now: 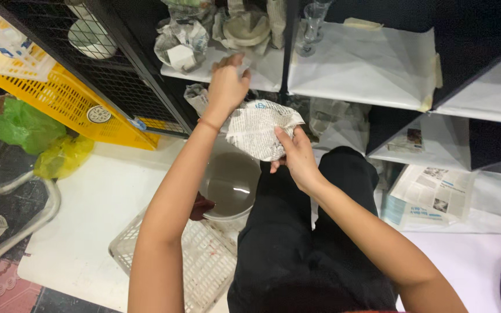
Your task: The person sits on the floor and wraps individual white ceramic plates and a clear glass tumbler with newspaper sheets. They fold the paper around each item and place the wrapped items onto a nearby shelf.
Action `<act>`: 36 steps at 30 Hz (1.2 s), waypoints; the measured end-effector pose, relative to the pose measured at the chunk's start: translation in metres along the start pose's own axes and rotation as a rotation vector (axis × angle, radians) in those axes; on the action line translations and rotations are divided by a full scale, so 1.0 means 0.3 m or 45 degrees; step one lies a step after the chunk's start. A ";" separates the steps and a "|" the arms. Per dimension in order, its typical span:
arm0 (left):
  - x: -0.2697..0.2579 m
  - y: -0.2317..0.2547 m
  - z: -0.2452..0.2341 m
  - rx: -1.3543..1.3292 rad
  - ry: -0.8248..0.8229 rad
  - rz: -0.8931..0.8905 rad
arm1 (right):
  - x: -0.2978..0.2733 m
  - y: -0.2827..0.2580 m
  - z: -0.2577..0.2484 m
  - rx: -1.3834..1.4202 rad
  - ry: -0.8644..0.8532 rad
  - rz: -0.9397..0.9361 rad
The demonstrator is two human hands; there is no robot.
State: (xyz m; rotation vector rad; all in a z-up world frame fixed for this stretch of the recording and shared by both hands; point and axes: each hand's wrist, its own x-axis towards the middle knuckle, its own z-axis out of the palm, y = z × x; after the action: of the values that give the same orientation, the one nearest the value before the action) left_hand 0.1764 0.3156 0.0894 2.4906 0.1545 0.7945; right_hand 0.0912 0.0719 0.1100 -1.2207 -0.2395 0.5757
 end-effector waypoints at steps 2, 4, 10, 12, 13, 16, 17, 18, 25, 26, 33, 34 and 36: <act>0.061 -0.011 0.047 0.062 0.057 0.078 | 0.008 -0.006 0.006 0.022 0.009 0.002; 0.099 -0.014 0.076 0.191 0.123 0.246 | 0.014 -0.023 0.010 0.037 0.023 0.009; 0.144 -0.060 0.118 0.333 0.023 0.379 | 0.034 -0.092 0.037 0.051 0.024 0.012; 0.168 -0.103 0.141 0.246 -0.157 0.211 | 0.057 -0.112 0.051 0.133 0.007 0.012; 0.186 -0.124 0.154 0.201 -0.246 0.129 | 0.070 -0.120 0.060 0.215 0.005 0.029; 0.206 -0.142 0.191 -0.002 0.029 -0.039 | 0.112 -0.138 0.088 0.398 -0.001 0.078; 0.210 -0.137 0.181 0.137 0.113 0.129 | 0.125 -0.143 0.095 0.421 0.000 0.090; 0.213 -0.124 0.163 0.274 0.197 0.299 | 0.134 -0.145 0.100 0.444 0.002 0.100; 0.287 -0.093 0.073 0.614 0.219 0.765 | 0.103 -0.101 0.079 0.388 0.043 0.109; 0.286 -0.105 0.091 0.588 0.073 0.670 | 0.099 -0.093 0.070 0.387 0.044 0.107; 0.292 -0.153 0.161 0.561 -0.069 0.677 | 0.108 -0.057 0.040 0.388 0.107 0.095; 0.298 -0.159 0.159 0.566 -0.175 0.640 | 0.111 -0.054 0.040 0.386 0.083 0.074; 0.345 -0.187 0.133 0.644 -0.230 0.739 | 0.112 -0.045 0.044 0.385 0.038 0.033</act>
State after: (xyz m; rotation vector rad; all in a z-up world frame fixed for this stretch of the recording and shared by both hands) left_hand 0.2869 0.3728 0.0858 3.1275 -0.5177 0.8151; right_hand 0.1167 0.0977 0.1228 -0.9395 -0.1062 0.5925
